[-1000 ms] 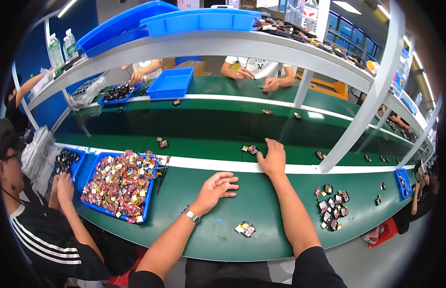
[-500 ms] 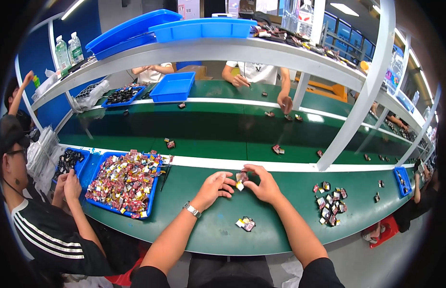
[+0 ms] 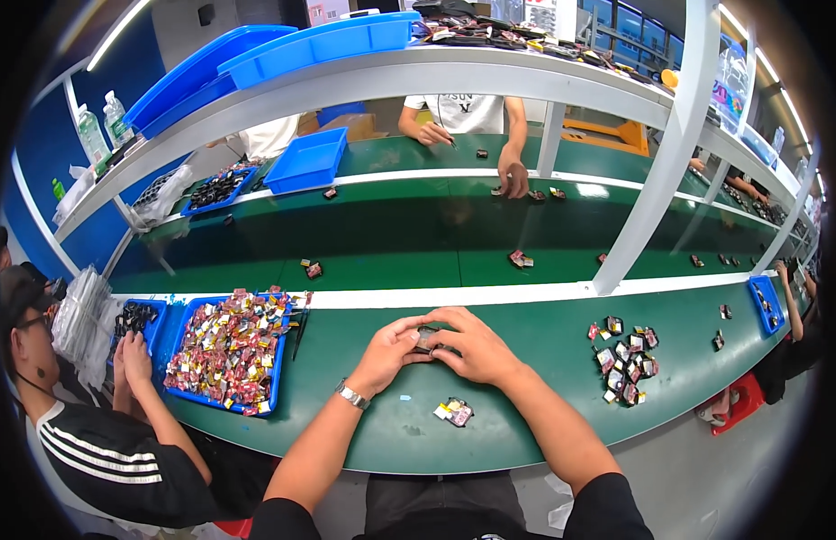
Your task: Assembling small electronic or plastic components on a factory production line conveyor belt.
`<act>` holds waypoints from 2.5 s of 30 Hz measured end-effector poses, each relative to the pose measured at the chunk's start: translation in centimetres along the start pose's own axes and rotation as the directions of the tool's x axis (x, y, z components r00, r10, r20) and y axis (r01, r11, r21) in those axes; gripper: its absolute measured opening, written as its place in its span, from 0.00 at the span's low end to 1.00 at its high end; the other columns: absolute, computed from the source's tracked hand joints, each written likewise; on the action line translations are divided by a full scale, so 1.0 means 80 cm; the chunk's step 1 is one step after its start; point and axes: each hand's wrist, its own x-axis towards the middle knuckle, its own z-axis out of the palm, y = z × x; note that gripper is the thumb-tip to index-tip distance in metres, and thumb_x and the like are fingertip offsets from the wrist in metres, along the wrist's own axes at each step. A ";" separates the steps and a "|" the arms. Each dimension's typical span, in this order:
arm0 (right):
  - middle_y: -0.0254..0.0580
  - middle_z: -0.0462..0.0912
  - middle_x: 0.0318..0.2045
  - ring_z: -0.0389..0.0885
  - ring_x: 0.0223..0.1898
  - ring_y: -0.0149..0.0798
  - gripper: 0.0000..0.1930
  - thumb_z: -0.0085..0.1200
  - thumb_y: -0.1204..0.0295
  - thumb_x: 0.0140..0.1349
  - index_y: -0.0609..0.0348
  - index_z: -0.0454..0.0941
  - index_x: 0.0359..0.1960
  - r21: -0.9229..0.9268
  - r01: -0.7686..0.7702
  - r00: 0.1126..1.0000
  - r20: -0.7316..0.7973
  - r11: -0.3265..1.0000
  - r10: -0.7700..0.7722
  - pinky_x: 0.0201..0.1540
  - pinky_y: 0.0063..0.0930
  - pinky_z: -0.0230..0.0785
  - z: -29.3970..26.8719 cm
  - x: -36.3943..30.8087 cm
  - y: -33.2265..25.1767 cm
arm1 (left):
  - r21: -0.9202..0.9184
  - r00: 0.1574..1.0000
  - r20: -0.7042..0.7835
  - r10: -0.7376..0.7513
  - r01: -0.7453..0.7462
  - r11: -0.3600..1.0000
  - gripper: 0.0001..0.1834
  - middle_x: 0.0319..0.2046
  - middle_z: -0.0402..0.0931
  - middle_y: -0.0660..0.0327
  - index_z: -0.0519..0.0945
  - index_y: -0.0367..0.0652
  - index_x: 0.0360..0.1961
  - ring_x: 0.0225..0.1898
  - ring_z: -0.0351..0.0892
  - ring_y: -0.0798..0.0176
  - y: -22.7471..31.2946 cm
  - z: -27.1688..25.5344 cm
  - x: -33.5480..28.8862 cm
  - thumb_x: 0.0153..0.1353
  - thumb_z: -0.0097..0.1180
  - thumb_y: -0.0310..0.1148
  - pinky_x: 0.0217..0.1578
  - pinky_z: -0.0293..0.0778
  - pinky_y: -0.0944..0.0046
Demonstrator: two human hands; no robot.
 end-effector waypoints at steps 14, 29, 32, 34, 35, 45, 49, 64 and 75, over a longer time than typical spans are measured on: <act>0.40 0.74 0.54 0.70 0.59 0.45 0.08 0.63 0.72 0.54 0.57 0.81 0.35 -0.116 0.053 0.998 -0.034 0.992 -0.057 0.59 0.40 0.66 0.006 0.002 -0.001 | 0.180 0.999 0.050 -0.015 0.005 0.984 0.17 0.55 0.73 0.54 0.71 0.34 0.58 0.53 0.77 0.62 0.008 -0.002 -0.004 0.70 0.44 0.25 0.53 0.79 0.62; 0.42 0.78 0.52 0.72 0.57 0.45 0.05 0.61 0.72 0.56 0.59 0.83 0.32 0.131 -0.205 0.974 -0.066 0.970 0.215 0.58 0.37 0.68 0.016 -0.004 -0.005 | 0.060 0.974 0.222 0.048 -0.063 0.996 0.23 0.50 0.75 0.55 0.67 0.36 0.58 0.51 0.77 0.63 0.000 -0.007 -0.002 0.61 0.54 0.18 0.55 0.77 0.60; 0.42 0.78 0.52 0.72 0.57 0.46 0.05 0.61 0.72 0.56 0.58 0.83 0.32 0.163 -0.211 0.974 -0.049 0.964 0.222 0.58 0.37 0.67 0.011 -0.006 -0.001 | 0.044 0.977 0.208 0.035 -0.045 0.998 0.21 0.50 0.75 0.55 0.67 0.36 0.57 0.50 0.78 0.63 0.000 -0.005 -0.002 0.63 0.52 0.20 0.56 0.77 0.59; 0.41 0.78 0.52 0.71 0.58 0.46 0.05 0.61 0.71 0.56 0.57 0.84 0.32 0.207 -0.202 0.979 0.033 0.957 0.200 0.59 0.38 0.67 0.004 -0.006 0.001 | 0.029 0.983 0.177 -0.042 0.038 0.999 0.19 0.50 0.75 0.55 0.67 0.36 0.57 0.50 0.78 0.63 0.007 -0.001 -0.003 0.64 0.51 0.19 0.55 0.78 0.59; 0.41 0.78 0.52 0.71 0.58 0.46 0.05 0.61 0.71 0.56 0.57 0.84 0.32 0.207 -0.202 0.979 0.029 0.957 0.201 0.59 0.38 0.67 0.005 -0.006 0.000 | 0.032 0.983 0.179 -0.043 0.038 0.999 0.19 0.50 0.75 0.55 0.67 0.36 0.57 0.50 0.78 0.63 0.005 -0.003 -0.003 0.64 0.51 0.19 0.55 0.78 0.59; 0.39 0.78 0.50 0.72 0.56 0.44 0.05 0.61 0.71 0.56 0.58 0.83 0.32 0.095 -0.153 0.977 -0.135 0.984 0.166 0.54 0.35 0.71 0.016 -0.006 -0.013 | -0.077 0.992 0.127 -0.014 0.024 0.997 0.17 0.49 0.76 0.57 0.69 0.38 0.55 0.50 0.79 0.62 -0.006 -0.012 0.002 0.66 0.52 0.22 0.52 0.79 0.58; 0.40 0.79 0.49 0.73 0.56 0.44 0.05 0.61 0.72 0.56 0.58 0.83 0.32 0.149 -0.159 0.974 -0.139 0.976 0.180 0.53 0.35 0.72 0.016 -0.004 -0.012 | -0.077 0.991 0.128 0.021 -0.011 0.997 0.16 0.50 0.76 0.55 0.69 0.38 0.55 0.51 0.78 0.61 -0.010 -0.013 0.002 0.67 0.50 0.22 0.52 0.79 0.59; 0.39 0.78 0.48 0.74 0.54 0.45 0.08 0.64 0.74 0.52 0.57 0.84 0.35 0.046 -0.145 0.974 -0.170 0.988 0.151 0.51 0.35 0.73 0.029 -0.007 -0.007 | -0.078 0.993 0.119 0.018 -0.008 0.997 0.15 0.52 0.76 0.54 0.69 0.36 0.56 0.52 0.79 0.60 -0.012 -0.016 0.002 0.69 0.45 0.23 0.52 0.78 0.60; 0.41 0.78 0.51 0.72 0.56 0.46 0.09 0.62 0.75 0.53 0.59 0.85 0.37 0.173 -0.230 0.949 -0.180 0.958 0.260 0.57 0.37 0.70 0.039 -0.009 -0.005 | -0.070 0.993 0.110 0.034 -0.027 0.997 0.14 0.52 0.75 0.52 0.68 0.36 0.56 0.53 0.78 0.58 -0.014 -0.014 0.004 0.70 0.44 0.24 0.54 0.78 0.58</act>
